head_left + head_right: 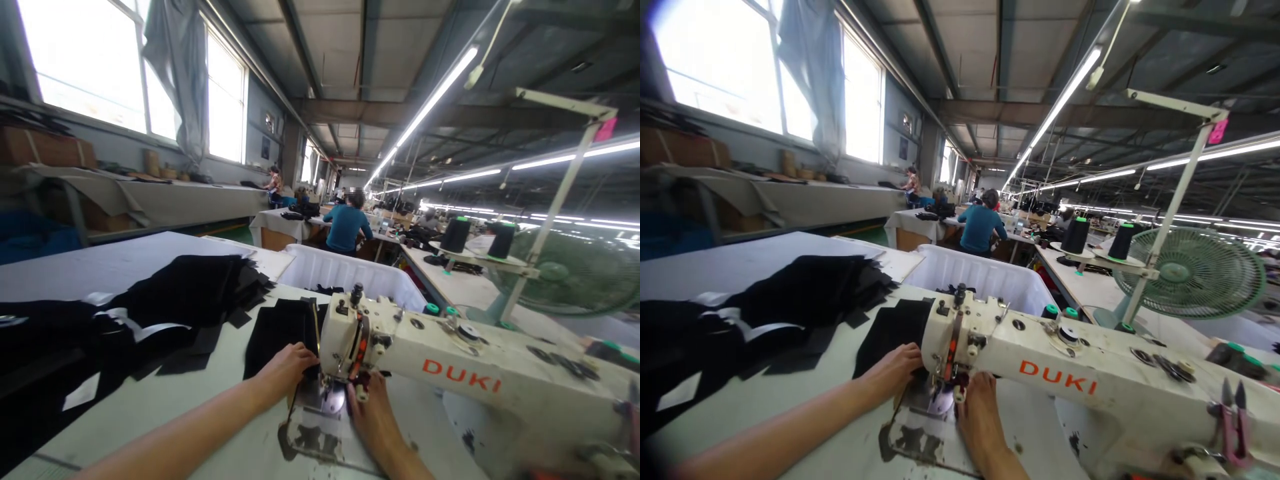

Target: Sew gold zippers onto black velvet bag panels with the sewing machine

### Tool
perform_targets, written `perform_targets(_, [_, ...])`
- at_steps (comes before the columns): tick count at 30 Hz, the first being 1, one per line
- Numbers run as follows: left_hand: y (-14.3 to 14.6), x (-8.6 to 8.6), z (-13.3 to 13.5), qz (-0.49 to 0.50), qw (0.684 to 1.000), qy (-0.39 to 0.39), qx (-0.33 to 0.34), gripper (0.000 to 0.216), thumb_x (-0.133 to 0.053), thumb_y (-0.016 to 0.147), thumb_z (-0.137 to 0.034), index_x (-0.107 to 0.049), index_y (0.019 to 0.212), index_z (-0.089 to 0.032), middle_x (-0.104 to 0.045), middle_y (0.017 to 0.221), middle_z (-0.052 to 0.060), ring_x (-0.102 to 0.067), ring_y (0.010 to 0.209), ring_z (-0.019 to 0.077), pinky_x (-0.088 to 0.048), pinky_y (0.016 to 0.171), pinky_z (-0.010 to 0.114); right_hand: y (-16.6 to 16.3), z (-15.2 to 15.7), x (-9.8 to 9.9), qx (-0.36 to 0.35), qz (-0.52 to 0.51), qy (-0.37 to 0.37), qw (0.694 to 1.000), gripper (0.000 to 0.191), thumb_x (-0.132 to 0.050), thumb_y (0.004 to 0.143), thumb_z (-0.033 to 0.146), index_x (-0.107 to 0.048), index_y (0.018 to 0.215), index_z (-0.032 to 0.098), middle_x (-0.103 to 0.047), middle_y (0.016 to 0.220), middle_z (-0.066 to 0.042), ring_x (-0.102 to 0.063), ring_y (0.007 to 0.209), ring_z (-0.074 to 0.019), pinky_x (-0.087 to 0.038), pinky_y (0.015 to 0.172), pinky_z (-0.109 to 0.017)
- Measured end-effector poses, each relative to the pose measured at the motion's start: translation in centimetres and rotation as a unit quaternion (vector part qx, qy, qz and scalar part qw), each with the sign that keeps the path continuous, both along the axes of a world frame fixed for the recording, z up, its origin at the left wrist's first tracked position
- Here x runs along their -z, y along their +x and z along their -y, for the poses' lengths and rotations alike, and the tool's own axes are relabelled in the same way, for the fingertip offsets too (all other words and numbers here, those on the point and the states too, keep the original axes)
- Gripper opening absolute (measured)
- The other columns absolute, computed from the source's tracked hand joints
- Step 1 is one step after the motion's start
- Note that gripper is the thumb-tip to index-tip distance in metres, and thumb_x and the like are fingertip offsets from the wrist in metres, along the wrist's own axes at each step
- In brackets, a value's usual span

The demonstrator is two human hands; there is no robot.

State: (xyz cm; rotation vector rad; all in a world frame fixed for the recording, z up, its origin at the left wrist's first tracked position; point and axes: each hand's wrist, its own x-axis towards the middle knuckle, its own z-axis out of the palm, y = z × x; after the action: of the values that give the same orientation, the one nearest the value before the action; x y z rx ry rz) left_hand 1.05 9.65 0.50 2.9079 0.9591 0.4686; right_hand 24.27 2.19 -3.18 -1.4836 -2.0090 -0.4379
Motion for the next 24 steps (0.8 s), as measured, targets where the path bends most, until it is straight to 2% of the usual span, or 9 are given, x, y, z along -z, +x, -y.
perform_targets(2, [-0.4, -0.2, 0.3, 0.000, 1.000, 0.002, -0.002, 0.020, -0.063, 0.093, -0.015, -0.068, 0.112, -0.017, -0.071, 0.109, 0.005, -0.065, 0.098, 0.0213, -0.054, 0.084, 0.037, 0.4, 0.5, 0.4, 0.011, -0.010, 0.011, 1.000, 0.028, -0.044, 0.091, 0.009, -0.067, 0.104, 0.018, -0.069, 0.106, -0.014, -0.064, 0.102, -0.0292, -0.054, 0.087, -0.045])
perform_targets(6, [-1.6, 0.0, 2.2, 0.004, 1.000, 0.006, 0.002, 0.036, -0.054, 0.091, -0.004, -0.068, 0.119, -0.021, -0.072, 0.116, 0.006, -0.065, 0.098, 0.0203, -0.050, 0.082, 0.032, 1.9, 3.1, 1.0, 0.002, 0.027, 0.015, 1.000, 0.030, -0.049, 0.093, 0.017, -0.063, 0.119, 0.023, -0.067, 0.122, -0.011, -0.063, 0.113, -0.0283, -0.052, 0.090, -0.043])
perform_targets(9, [-2.3, 0.6, 3.7, -0.005, 1.000, 0.003, 0.001, 0.044, -0.049, 0.090, -0.002, -0.063, 0.129, -0.020, -0.068, 0.126, 0.009, -0.062, 0.105, 0.0229, -0.047, 0.086, 0.035, 2.1, 4.8, 0.1, -0.021, 0.067, -0.029, 0.997, 0.033, -0.045, 0.098, 0.020, -0.059, 0.128, 0.022, -0.064, 0.131, -0.010, -0.057, 0.125, -0.0261, -0.047, 0.100, -0.043])
perform_targets(12, [-2.3, 1.1, 4.3, -0.014, 1.000, 0.000, -0.028, 0.052, -0.047, 0.091, -0.002, -0.053, 0.140, -0.017, -0.062, 0.128, 0.014, -0.057, 0.111, 0.0272, -0.044, 0.091, 0.040, 1.2, 4.1, -1.4, -0.049, 0.083, -0.102, 0.990, 0.032, -0.039, 0.102, 0.019, -0.060, 0.126, 0.019, -0.067, 0.126, -0.012, -0.060, 0.122, -0.0241, -0.042, 0.107, -0.045])
perform_targets(16, [-2.5, 1.0, 4.5, -0.031, 0.999, 0.002, -0.038, 0.058, -0.041, 0.089, 0.001, -0.049, 0.144, -0.017, -0.060, 0.114, 0.014, -0.056, 0.101, 0.0261, -0.045, 0.086, 0.039, -0.1, 1.9, -2.4, -0.050, 0.086, -0.130, 0.987, 0.024, -0.046, 0.102, 0.023, -0.067, 0.111, 0.018, -0.072, 0.110, -0.011, -0.063, 0.114, -0.0256, -0.042, 0.106, -0.046])
perform_targets(19, [-3.1, 0.7, 5.0, -0.037, 0.999, 0.001, -0.017, 0.058, -0.040, 0.090, 0.001, -0.053, 0.141, -0.023, -0.059, 0.112, 0.010, -0.055, 0.099, 0.0233, -0.045, 0.083, 0.034, -0.4, 2.4, -2.2, -0.048, 0.090, -0.125, 0.987, 0.025, -0.051, 0.100, 0.024, -0.063, 0.121, 0.017, -0.071, 0.115, -0.011, -0.062, 0.117, -0.0249, -0.041, 0.108, -0.045])
perform_targets(22, [-3.1, 0.6, 5.3, -0.031, 0.999, -0.004, -0.015, 0.059, -0.043, 0.088, 0.000, -0.054, 0.141, -0.023, -0.058, 0.115, 0.010, -0.053, 0.103, 0.0241, -0.044, 0.086, 0.035, -0.2, 4.1, -1.7, -0.036, 0.091, -0.118, 0.988, 0.034, -0.049, 0.100, 0.020, -0.055, 0.133, 0.016, -0.066, 0.127, -0.013, -0.059, 0.121, -0.0240, -0.040, 0.109, -0.044])
perform_targets(24, [-2.5, 0.5, 4.9, -0.024, 0.999, -0.011, -0.018, 0.062, -0.046, 0.084, 0.001, -0.053, 0.141, -0.023, -0.056, 0.122, 0.011, -0.052, 0.108, 0.0252, -0.043, 0.091, 0.037, 0.1, 4.8, -1.6, -0.025, 0.092, -0.117, 0.988, 0.034, -0.049, 0.100, 0.019, -0.055, 0.133, 0.015, -0.066, 0.126, -0.014, -0.060, 0.121, -0.0245, -0.039, 0.110, -0.046])
